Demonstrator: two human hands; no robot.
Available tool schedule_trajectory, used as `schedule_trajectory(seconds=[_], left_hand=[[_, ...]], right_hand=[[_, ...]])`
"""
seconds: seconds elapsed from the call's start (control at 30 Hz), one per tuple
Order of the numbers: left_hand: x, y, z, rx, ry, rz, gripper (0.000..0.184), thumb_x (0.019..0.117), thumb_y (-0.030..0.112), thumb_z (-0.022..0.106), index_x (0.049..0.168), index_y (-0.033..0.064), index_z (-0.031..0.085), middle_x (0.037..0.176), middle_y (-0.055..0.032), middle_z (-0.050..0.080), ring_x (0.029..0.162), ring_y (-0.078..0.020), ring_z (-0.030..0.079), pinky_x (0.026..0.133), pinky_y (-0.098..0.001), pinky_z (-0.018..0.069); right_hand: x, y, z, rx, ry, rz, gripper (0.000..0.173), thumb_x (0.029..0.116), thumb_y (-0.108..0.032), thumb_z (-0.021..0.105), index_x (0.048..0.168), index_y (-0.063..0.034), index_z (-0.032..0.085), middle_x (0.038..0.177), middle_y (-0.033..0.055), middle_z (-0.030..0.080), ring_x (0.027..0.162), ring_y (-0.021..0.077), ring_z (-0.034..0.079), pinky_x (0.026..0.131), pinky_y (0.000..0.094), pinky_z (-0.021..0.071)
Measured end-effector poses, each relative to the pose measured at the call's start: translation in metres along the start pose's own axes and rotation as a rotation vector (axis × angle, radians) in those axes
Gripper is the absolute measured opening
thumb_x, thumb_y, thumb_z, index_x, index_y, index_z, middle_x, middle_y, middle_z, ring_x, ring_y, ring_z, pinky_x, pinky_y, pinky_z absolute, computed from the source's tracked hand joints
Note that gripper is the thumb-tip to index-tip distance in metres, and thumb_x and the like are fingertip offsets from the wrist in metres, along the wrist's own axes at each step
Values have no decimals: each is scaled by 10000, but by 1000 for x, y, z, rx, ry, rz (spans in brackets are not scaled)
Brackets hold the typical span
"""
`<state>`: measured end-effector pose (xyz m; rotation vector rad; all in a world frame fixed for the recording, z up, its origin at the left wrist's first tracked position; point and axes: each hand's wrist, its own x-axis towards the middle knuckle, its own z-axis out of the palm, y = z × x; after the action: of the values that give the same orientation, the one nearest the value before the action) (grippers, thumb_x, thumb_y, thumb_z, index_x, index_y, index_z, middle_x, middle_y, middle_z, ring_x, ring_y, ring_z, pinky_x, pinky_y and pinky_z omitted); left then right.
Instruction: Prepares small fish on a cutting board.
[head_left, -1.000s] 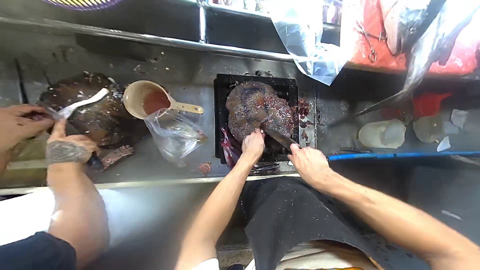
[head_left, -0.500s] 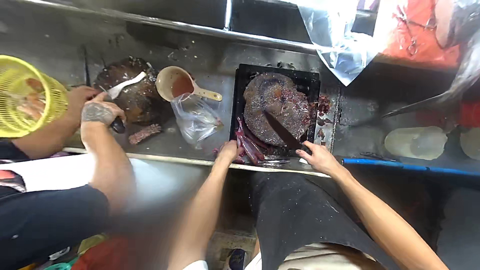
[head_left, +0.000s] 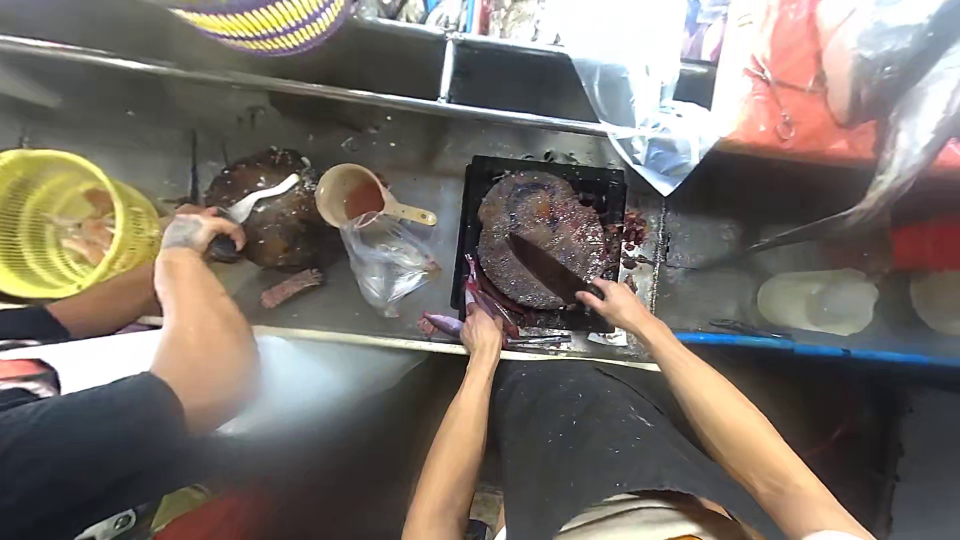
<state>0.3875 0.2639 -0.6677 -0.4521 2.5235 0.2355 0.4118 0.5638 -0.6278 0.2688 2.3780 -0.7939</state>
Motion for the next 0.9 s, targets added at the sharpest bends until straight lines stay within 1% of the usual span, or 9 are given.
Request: schedule_trajectory(seconds=[0.17, 0.27, 0.33, 0.4, 0.47, 0.53, 0.6, 0.7, 0.9], left_hand=[[2, 0, 3, -224, 31, -97, 702, 847, 407, 766, 1379, 38, 496, 1048, -236, 706, 1027, -422, 688, 879, -624, 537], [2, -9, -16, -550, 134, -123, 660, 840, 355, 788, 1342, 4, 541, 1111, -253, 686, 1037, -404, 676, 897, -621, 537], [-6, -3, -41, -784, 120, 21, 580, 927, 248, 706, 1388, -19, 476, 1112, -232, 660, 911, -321, 690, 790, -528, 589], [-14, 23, -58, -912, -98, 214, 516, 1000, 174, 621, 1440, 8, 410, 1082, -205, 664, 720, -264, 718, 594, -450, 641], [-14, 56, -61, -876, -318, 324, 464, 992, 176, 650, 1407, 40, 492, 1016, -160, 718, 668, -222, 713, 555, -390, 620], [-12, 84, -52, -812, -408, 286, 421, 968, 217, 721, 1323, 37, 584, 966, -157, 736, 688, -225, 725, 622, -393, 632], [-5, 91, -38, -907, -470, 164, 409, 961, 193, 726, 1300, 3, 598, 1069, -199, 717, 796, -263, 746, 730, -419, 649], [2, 83, -31, -1245, -534, 54, 446, 975, 70, 661, 1389, -20, 521, 1257, -225, 644, 1027, -300, 708, 900, -438, 611], [1, 78, -33, -1326, -460, 7, 323, 1046, 70, 534, 1349, -39, 552, 1242, -204, 659, 1029, -253, 705, 910, -394, 597]], right_hand=[[16, 40, -34, 136, 384, 236, 629, 992, -677, 459, 1206, -122, 662, 944, 186, 714, 857, 387, 710, 766, 648, 550], [-8, 37, -33, 116, 402, 193, 565, 995, -637, 495, 1188, -133, 666, 902, 175, 708, 798, 376, 709, 691, 639, 566], [-24, 20, -16, 85, 254, 178, 523, 984, -560, 546, 1236, -119, 669, 989, 193, 721, 923, 393, 709, 797, 647, 560], [-28, 13, 4, 95, 156, 196, 470, 962, -486, 572, 1254, -132, 672, 1019, 179, 729, 986, 381, 706, 845, 632, 553], [-25, 12, 13, 158, 173, 190, 429, 945, -391, 586, 1295, -149, 641, 989, 164, 731, 961, 365, 712, 819, 621, 556], [-27, 10, 11, 241, 215, 183, 413, 959, -347, 564, 1311, -140, 628, 994, 174, 728, 945, 372, 713, 801, 627, 556], [-31, 3, 2, 264, 243, 198, 445, 1035, -392, 476, 1352, -119, 626, 1055, 201, 724, 981, 399, 706, 833, 644, 548], [-19, 3, -4, 136, 283, 207, 474, 1068, -492, 407, 1211, -138, 688, 980, 175, 731, 950, 388, 712, 798, 636, 553], [-37, -43, 0, -49, 77, 88, 397, 1064, -420, 425, 1102, -129, 692, 932, 154, 719, 913, 368, 714, 761, 601, 568]])
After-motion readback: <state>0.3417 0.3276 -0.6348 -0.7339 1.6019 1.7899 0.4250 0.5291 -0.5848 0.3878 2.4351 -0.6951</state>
